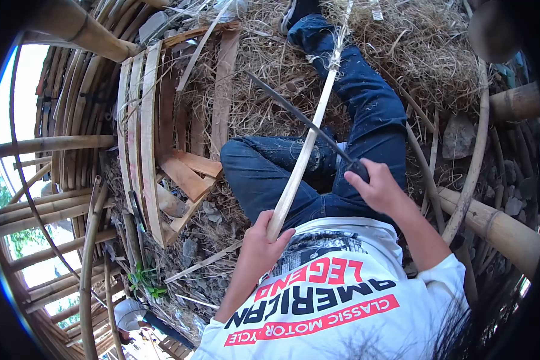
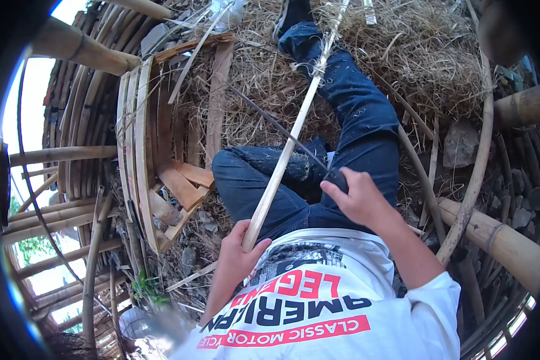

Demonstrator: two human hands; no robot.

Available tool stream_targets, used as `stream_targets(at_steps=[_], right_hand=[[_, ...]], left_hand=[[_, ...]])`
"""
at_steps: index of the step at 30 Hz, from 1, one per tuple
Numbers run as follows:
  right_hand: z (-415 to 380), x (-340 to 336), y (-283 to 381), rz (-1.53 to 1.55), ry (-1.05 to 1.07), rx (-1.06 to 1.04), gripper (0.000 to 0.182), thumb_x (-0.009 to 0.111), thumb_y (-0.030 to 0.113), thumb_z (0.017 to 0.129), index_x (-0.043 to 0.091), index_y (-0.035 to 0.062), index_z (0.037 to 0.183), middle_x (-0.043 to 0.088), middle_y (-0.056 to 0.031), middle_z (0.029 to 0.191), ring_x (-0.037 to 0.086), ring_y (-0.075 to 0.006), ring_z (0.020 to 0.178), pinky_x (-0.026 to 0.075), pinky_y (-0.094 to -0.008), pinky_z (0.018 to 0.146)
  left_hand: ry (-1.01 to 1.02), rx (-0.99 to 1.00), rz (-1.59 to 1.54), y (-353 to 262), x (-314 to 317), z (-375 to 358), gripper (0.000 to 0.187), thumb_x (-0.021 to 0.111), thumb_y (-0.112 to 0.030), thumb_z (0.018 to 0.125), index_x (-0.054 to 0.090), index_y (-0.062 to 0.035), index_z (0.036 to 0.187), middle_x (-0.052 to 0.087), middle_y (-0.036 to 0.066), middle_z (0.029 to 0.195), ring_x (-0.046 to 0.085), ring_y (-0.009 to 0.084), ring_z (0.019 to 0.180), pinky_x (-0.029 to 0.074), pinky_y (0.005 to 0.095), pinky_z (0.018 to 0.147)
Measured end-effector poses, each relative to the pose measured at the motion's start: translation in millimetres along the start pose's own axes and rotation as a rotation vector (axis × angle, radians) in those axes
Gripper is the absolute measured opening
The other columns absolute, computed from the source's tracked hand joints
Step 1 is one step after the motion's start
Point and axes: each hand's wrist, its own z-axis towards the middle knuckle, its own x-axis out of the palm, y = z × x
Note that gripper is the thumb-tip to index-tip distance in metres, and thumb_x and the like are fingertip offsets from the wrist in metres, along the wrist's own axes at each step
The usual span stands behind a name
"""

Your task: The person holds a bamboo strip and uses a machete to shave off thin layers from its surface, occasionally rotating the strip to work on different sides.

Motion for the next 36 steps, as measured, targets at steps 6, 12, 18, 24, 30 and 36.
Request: stream_targets(at_steps=[6, 12, 18, 24, 30, 36], right_hand=[[-17, 6, 13, -0.058, 0.175, -0.019, 0.039, 0.072, 0.035, 0.086, 0.065, -0.0033, 0.084, 0.060, -0.0165, 0.060, 0.060, -0.0240, 0.053, 0.047, -0.0375, 0.055], [10, 3, -4, 0.096, -0.013, 0.081, 0.035, 0.066, 0.029, 0.091, 0.062, -0.0043, 0.082, 0.057, -0.0132, 0.058, 0.052, -0.0144, 0.053, 0.043, -0.0358, 0.052], [-13, 14, 12, -0.028, 0.206, -0.029, 0.040, 0.070, 0.035, 0.087, 0.064, -0.0041, 0.081, 0.060, -0.0184, 0.061, 0.059, -0.0273, 0.053, 0.046, -0.0376, 0.055], [22, 3, -6, 0.030, -0.039, 0.000, 0.035, 0.066, 0.029, 0.091, 0.062, -0.0044, 0.079, 0.058, -0.0140, 0.058, 0.053, -0.0150, 0.053, 0.044, -0.0351, 0.053], [-12, 21, 16, 0.060, 0.195, 0.004, 0.036, 0.070, 0.032, 0.087, 0.063, -0.0027, 0.079, 0.059, -0.0183, 0.059, 0.059, -0.0240, 0.053, 0.046, -0.0381, 0.055], [21, -6, -4, -0.012, -0.026, -0.012, 0.034, 0.068, 0.028, 0.089, 0.064, -0.0044, 0.081, 0.061, -0.0179, 0.061, 0.060, -0.0245, 0.054, 0.045, -0.0366, 0.054]], left_hand=[[0.056, 0.010, -0.065, 7, -6, 4, 0.050, 0.081, -0.016, 0.076, 0.056, 0.0010, 0.116, 0.064, 0.009, 0.087, 0.056, 0.0108, 0.078, 0.047, 0.0266, 0.070], [0.075, -0.035, 0.002, -5, 0, 2, 0.051, 0.081, -0.017, 0.076, 0.056, 0.0008, 0.116, 0.064, 0.012, 0.083, 0.057, 0.0145, 0.070, 0.048, 0.0299, 0.066], [-0.007, 0.026, 0.072, 6, -3, 3, 0.043, 0.076, -0.011, 0.079, 0.056, 0.0004, 0.115, 0.065, 0.015, 0.082, 0.061, 0.0174, 0.071, 0.050, 0.0323, 0.068], [0.026, 0.007, 0.063, 0, 3, 1, 0.040, 0.074, -0.009, 0.080, 0.055, 0.0012, 0.114, 0.064, 0.014, 0.082, 0.059, 0.0151, 0.074, 0.049, 0.0312, 0.069], [0.086, 0.001, -0.087, 8, -4, 10, 0.039, 0.073, -0.006, 0.081, 0.055, 0.0024, 0.114, 0.065, 0.008, 0.088, 0.055, 0.0100, 0.080, 0.047, 0.0272, 0.072], [0.075, -0.008, -0.086, 3, -8, 1, 0.039, 0.072, -0.005, 0.081, 0.056, 0.0022, 0.116, 0.062, 0.004, 0.087, 0.051, 0.0079, 0.078, 0.044, 0.0245, 0.070]])
